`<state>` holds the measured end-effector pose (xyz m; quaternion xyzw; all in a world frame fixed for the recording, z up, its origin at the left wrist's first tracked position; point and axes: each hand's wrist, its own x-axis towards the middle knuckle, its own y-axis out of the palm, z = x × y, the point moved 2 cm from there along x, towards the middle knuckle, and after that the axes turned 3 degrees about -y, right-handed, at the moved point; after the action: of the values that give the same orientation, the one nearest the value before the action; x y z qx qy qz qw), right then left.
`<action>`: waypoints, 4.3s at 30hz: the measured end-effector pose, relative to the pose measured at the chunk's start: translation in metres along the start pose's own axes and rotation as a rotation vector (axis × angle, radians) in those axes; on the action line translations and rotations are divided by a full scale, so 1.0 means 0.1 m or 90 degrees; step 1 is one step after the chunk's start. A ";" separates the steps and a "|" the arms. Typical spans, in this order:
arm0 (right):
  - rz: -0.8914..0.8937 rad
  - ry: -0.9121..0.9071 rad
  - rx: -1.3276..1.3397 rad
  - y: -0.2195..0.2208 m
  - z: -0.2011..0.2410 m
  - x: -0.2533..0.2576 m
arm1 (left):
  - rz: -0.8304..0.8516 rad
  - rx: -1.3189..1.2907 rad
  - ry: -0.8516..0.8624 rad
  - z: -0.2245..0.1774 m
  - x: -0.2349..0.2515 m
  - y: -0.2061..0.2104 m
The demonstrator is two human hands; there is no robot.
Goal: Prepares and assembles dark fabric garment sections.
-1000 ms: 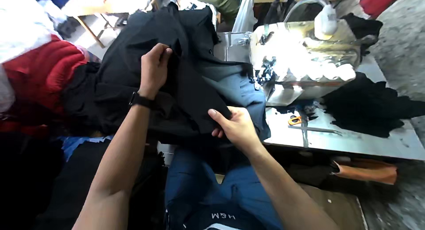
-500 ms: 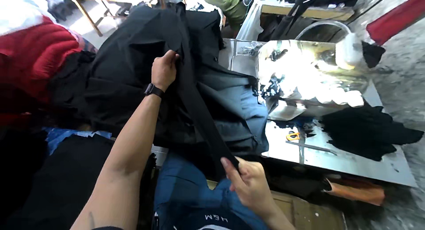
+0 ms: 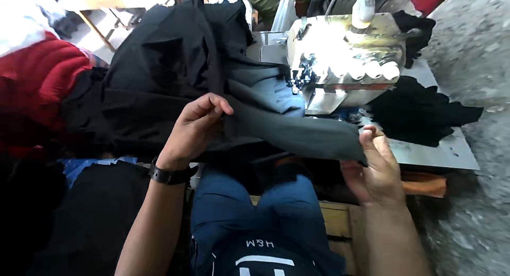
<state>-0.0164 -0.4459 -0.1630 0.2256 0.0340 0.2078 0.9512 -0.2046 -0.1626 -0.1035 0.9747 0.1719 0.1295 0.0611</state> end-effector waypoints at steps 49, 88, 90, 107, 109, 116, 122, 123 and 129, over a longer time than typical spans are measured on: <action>0.412 0.003 -0.036 0.52 -0.20 -0.52 | -0.006 -0.044 -0.208 0.53 -0.51 0.74; 0.278 -0.643 -0.636 0.42 0.33 -0.25 | 0.104 0.139 -0.038 -0.07 -0.59 0.50; 0.392 -0.540 -0.518 0.46 0.28 -0.25 | 0.102 0.100 -0.047 -0.07 -0.57 0.51; 0.466 -0.425 -0.790 0.56 0.48 -0.34 | 0.141 0.798 0.110 -0.48 -0.50 0.61; 0.439 -0.441 -0.775 0.56 0.48 -0.34 | 0.133 0.852 0.111 -0.52 -0.55 0.63; 0.379 -0.375 -0.561 0.54 0.40 -0.31 | 0.042 0.774 0.097 -0.43 -0.56 0.64; 0.332 -0.196 -0.420 0.51 0.40 -0.31 | 0.032 0.466 0.046 -0.34 -0.50 0.57; 0.330 -0.177 -0.410 0.50 0.39 -0.32 | 0.033 0.463 0.042 -0.33 -0.50 0.57; 0.304 -0.116 -0.342 0.50 0.32 -0.37 | 0.017 0.453 0.036 -0.30 -0.51 0.59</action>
<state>-0.0643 -0.4341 -0.1129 -0.0126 -0.1602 0.4048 0.9002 -0.2404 -0.2332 -0.0771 0.9329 0.1955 0.0892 -0.2890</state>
